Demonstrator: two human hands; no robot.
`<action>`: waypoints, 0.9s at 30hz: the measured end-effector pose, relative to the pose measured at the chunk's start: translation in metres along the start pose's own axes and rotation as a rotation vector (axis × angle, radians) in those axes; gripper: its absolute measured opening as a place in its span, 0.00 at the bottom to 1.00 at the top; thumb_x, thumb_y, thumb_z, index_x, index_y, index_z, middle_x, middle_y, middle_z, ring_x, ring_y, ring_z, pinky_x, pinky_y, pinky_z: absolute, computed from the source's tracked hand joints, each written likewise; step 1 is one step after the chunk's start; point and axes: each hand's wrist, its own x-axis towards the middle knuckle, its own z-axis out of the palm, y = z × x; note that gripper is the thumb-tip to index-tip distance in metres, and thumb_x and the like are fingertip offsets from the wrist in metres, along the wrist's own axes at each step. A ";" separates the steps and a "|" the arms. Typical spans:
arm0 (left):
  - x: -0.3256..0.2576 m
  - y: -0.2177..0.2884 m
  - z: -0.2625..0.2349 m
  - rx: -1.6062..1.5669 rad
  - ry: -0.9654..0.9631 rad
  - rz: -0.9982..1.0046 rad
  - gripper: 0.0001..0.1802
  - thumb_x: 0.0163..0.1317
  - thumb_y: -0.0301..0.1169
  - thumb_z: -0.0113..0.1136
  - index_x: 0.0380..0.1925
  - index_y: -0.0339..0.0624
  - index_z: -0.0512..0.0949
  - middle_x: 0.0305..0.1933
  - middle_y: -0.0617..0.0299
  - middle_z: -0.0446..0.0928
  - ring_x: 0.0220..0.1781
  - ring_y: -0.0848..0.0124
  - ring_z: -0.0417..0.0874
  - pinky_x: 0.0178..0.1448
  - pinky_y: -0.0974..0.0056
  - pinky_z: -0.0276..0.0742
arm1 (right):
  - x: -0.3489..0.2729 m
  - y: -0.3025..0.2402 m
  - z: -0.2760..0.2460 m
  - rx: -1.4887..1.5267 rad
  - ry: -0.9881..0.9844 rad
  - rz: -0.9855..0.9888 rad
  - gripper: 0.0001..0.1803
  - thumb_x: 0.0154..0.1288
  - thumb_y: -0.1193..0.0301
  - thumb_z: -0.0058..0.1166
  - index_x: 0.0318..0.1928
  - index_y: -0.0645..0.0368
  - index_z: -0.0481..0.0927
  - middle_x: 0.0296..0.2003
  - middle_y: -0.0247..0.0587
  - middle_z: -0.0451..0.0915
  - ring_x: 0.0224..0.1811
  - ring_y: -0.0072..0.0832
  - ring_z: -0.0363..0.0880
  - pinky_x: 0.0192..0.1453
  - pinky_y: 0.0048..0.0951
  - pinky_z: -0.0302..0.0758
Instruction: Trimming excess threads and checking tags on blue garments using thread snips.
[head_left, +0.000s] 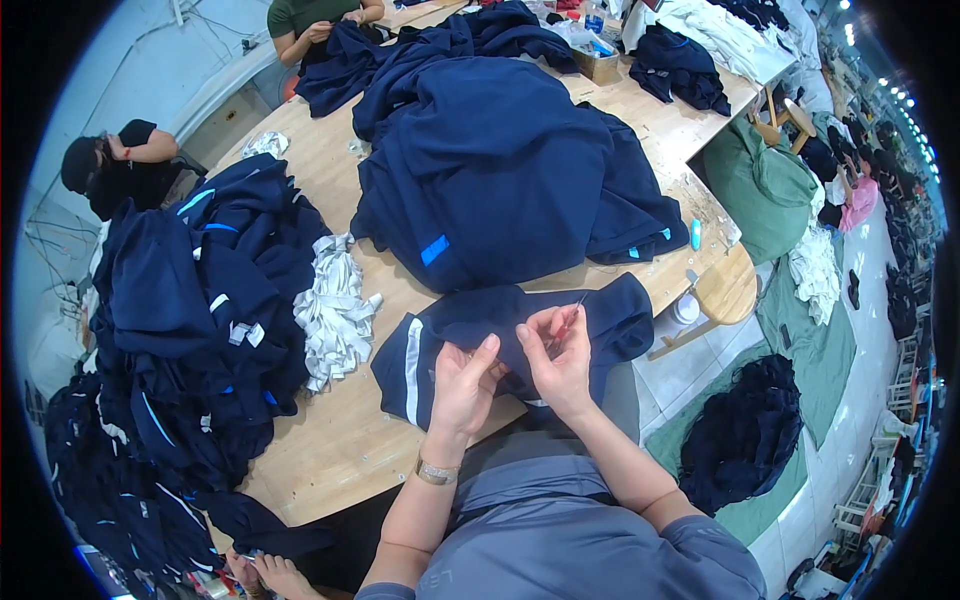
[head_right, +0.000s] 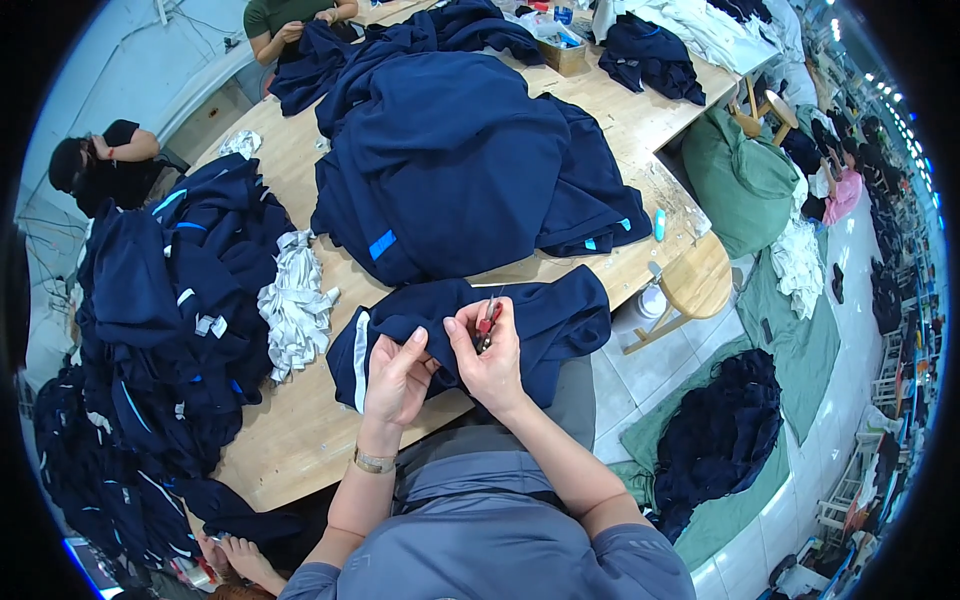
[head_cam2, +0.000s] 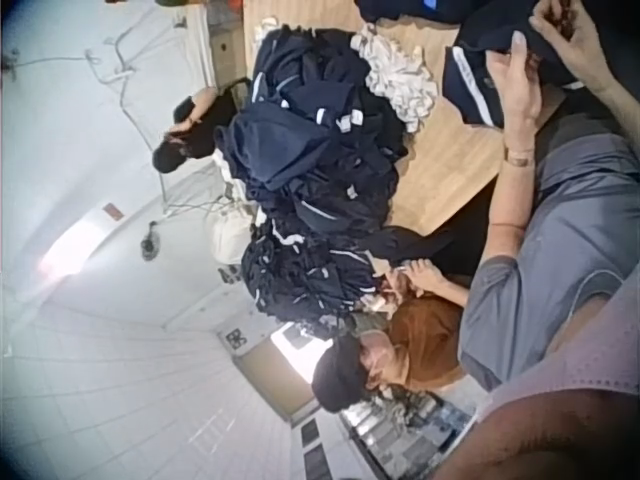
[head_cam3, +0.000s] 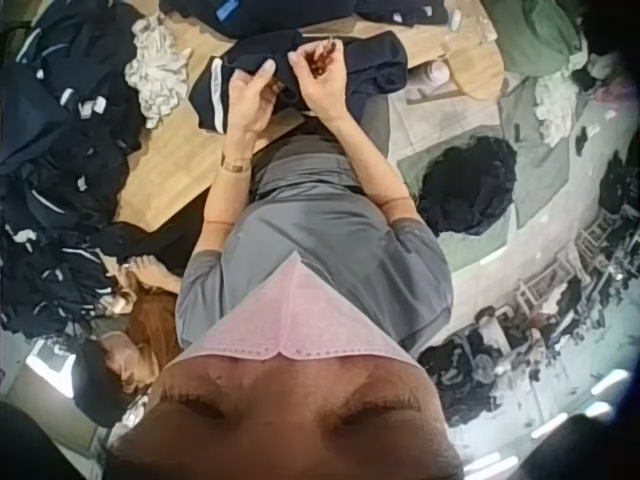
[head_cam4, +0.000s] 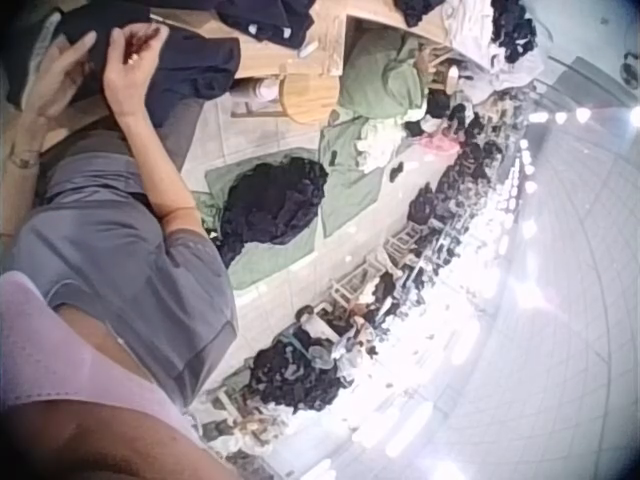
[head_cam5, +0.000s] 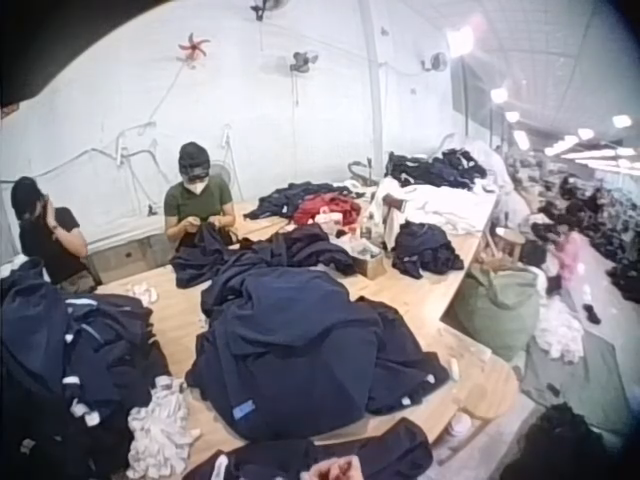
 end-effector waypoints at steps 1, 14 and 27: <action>0.000 0.000 -0.001 -0.018 0.023 -0.008 0.05 0.64 0.29 0.54 0.36 0.39 0.72 0.36 0.61 0.77 0.37 0.73 0.78 0.41 0.67 0.75 | -0.001 0.001 0.000 0.000 -0.001 0.000 0.15 0.58 0.81 0.56 0.32 0.58 0.59 0.29 0.36 0.70 0.27 0.16 0.63 0.32 0.18 0.64; -0.004 0.012 0.008 0.092 0.059 0.055 0.09 0.65 0.31 0.54 0.32 0.36 0.74 0.36 0.56 0.79 0.37 0.71 0.81 0.42 0.68 0.77 | -0.003 0.003 -0.011 -0.141 -0.098 -0.160 0.15 0.52 0.86 0.53 0.32 0.59 0.60 0.38 0.46 0.73 0.36 0.27 0.74 0.42 0.22 0.71; 0.021 0.029 -0.014 1.055 -0.416 0.171 0.17 0.64 0.38 0.54 0.48 0.40 0.75 0.56 0.49 0.72 0.68 0.50 0.60 0.68 0.54 0.55 | 0.015 -0.017 -0.029 0.825 -0.167 0.472 0.11 0.61 0.83 0.49 0.35 0.53 0.62 0.34 0.38 0.74 0.34 0.20 0.74 0.37 0.18 0.72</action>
